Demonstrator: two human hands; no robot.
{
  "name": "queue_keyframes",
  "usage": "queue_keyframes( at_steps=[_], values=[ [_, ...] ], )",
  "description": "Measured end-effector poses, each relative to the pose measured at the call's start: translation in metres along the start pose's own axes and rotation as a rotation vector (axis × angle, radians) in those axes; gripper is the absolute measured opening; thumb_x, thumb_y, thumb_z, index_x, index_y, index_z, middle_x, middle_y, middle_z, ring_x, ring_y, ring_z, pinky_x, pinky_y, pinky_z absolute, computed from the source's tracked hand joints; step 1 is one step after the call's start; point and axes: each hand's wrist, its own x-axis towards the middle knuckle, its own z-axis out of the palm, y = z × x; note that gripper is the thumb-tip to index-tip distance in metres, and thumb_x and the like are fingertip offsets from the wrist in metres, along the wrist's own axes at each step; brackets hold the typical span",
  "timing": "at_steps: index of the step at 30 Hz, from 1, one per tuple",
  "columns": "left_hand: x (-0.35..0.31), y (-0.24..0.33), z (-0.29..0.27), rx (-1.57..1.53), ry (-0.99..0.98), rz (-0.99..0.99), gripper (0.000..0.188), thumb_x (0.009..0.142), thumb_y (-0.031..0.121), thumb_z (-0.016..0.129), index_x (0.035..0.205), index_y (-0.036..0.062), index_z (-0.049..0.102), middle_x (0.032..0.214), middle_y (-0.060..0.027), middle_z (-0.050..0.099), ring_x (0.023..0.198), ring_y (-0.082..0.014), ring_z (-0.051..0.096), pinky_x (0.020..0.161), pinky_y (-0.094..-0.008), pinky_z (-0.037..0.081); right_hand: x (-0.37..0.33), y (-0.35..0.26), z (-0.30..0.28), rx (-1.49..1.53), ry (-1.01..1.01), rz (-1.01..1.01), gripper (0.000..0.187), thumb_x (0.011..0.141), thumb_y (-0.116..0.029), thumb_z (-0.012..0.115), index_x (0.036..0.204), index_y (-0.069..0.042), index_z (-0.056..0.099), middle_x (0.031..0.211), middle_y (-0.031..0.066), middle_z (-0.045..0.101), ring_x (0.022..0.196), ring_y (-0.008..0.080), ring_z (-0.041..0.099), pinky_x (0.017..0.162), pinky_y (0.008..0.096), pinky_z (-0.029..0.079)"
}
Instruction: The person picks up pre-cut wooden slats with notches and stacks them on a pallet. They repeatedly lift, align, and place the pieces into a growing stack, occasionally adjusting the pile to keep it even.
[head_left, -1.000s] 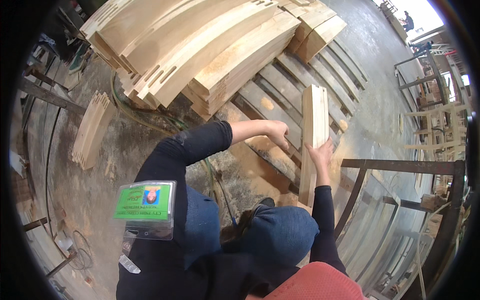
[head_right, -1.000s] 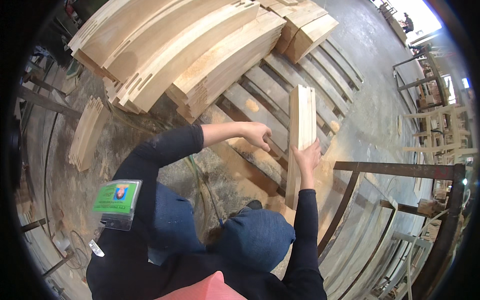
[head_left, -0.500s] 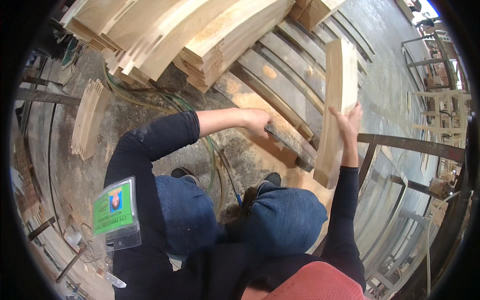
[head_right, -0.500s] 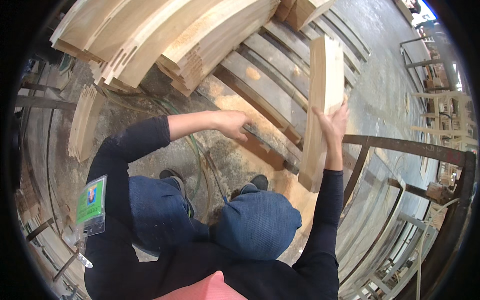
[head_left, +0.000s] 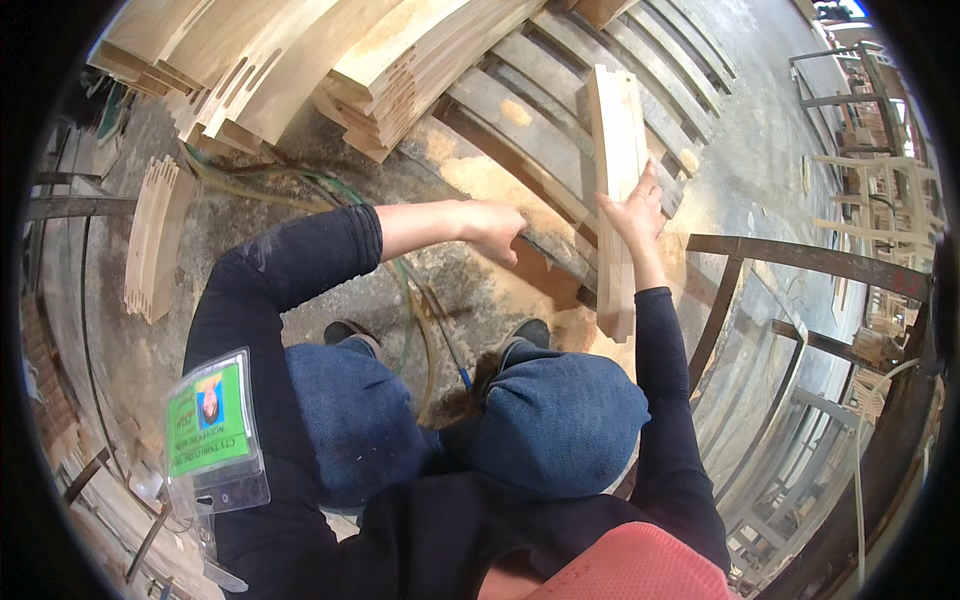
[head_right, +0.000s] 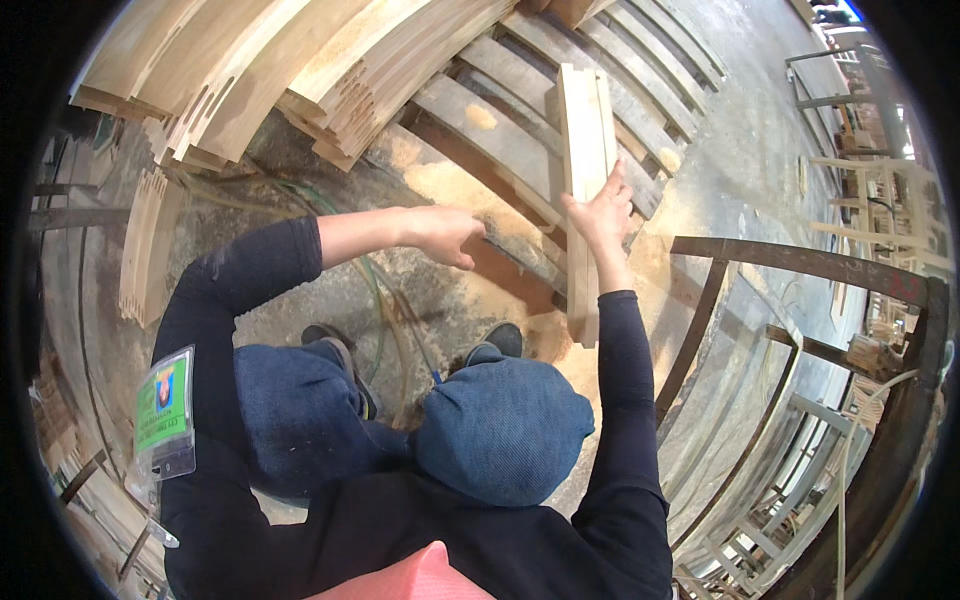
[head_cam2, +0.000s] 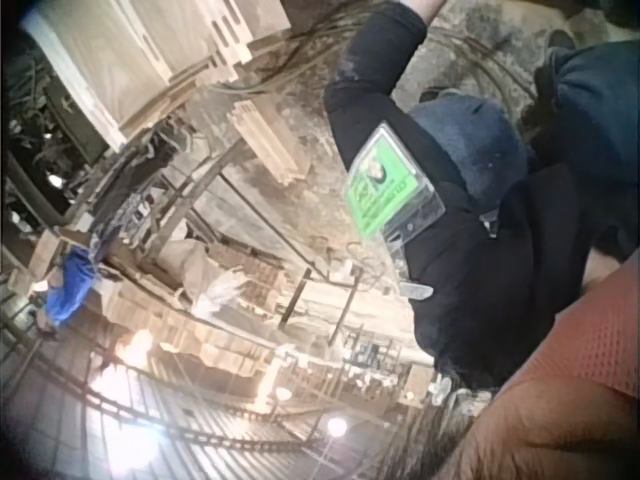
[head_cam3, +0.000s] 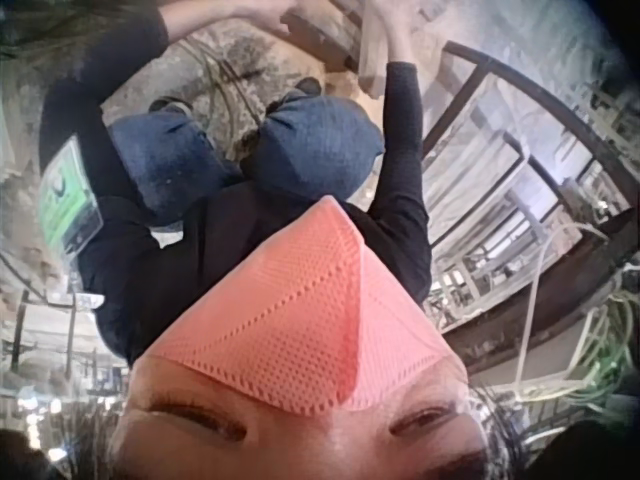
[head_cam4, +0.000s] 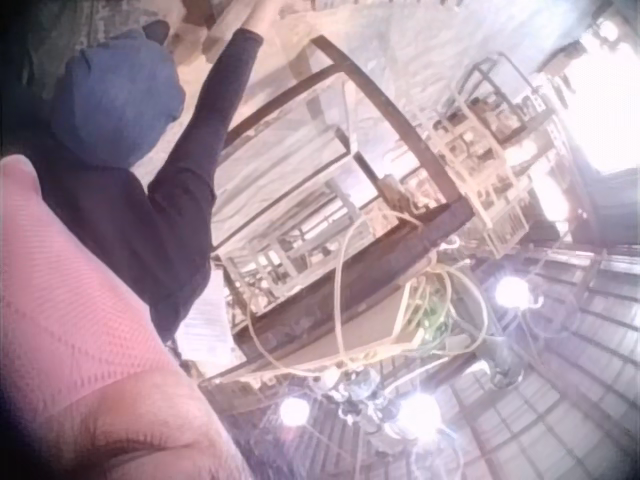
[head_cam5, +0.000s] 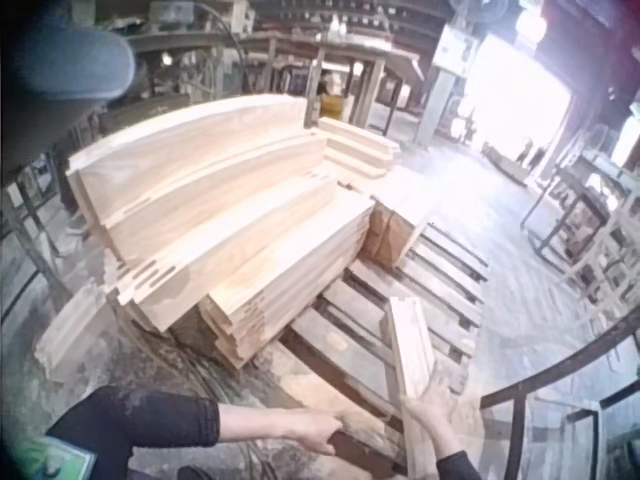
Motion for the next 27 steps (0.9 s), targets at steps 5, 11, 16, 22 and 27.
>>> queue_keyframes(
  at_steps=[5, 11, 16, 22, 27],
  values=[
    [0.012, -0.008, 0.01, 0.044, -0.046, 0.021, 0.061, 0.083, 0.04, 0.073, 0.127, -0.0007, 0.06, 0.119, -0.0259, 0.065, 0.111, -0.0404, 0.063, 0.095, -0.0471, 0.052, 0.008, 0.019, -0.006, 0.083, 0.033, 0.01, 0.117, 0.067, -0.045, 0.08, 0.159, -0.013, 0.016, 0.137, 0.027, 0.051, 0.124, 0.0417, 0.055, 0.104, 0.0503, 0.045],
    [-0.001, -0.001, 0.002, 0.027, -0.011, -0.004, 0.07, 0.084, 0.041, 0.07, 0.138, 0.0, 0.053, 0.126, -0.0263, 0.062, 0.119, -0.0404, 0.059, 0.104, -0.0445, 0.046, 0.016, 0.038, -0.067, 0.192, 0.046, -0.092, 0.114, 0.067, -0.042, 0.078, 0.159, -0.01, 0.018, 0.133, 0.0235, 0.055, 0.121, 0.0395, 0.057, 0.098, 0.0501, 0.049],
    [0.006, -0.018, 0.016, 0.062, -0.005, -0.029, 0.069, 0.084, 0.042, 0.071, 0.137, 0.0017, 0.054, 0.129, -0.0252, 0.06, 0.121, -0.0396, 0.058, 0.103, -0.0452, 0.047, 0.01, 0.011, -0.133, 0.187, 0.278, -0.366, 0.11, 0.068, -0.041, 0.079, 0.156, -0.001, 0.025, 0.127, 0.0258, 0.058, 0.108, 0.0401, 0.063, 0.087, 0.0436, 0.055],
    [0.012, -0.011, 0.005, 0.024, -0.069, 0.013, 0.064, 0.083, 0.039, 0.072, 0.131, -0.001, 0.056, 0.124, -0.0256, 0.062, 0.115, -0.0411, 0.06, 0.1, -0.0461, 0.048, 0.009, 0.008, -0.092, 0.085, 0.259, -0.23, 0.11, 0.07, -0.04, 0.079, 0.156, 0.001, 0.023, 0.129, 0.0268, 0.056, 0.107, 0.0399, 0.064, 0.087, 0.044, 0.056],
    [0.01, -0.004, 0.004, 0.026, -0.075, -0.012, 0.061, 0.084, 0.036, 0.071, 0.131, -0.0016, 0.056, 0.121, -0.0265, 0.062, 0.116, -0.0409, 0.059, 0.101, -0.0463, 0.048, 0.019, 0.044, -0.015, 0.055, 0.135, 0.183, 0.121, 0.069, -0.043, 0.081, 0.16, -0.01, 0.007, 0.14, 0.0274, 0.042, 0.125, 0.0427, 0.05, 0.098, 0.0513, 0.048]
  ],
)
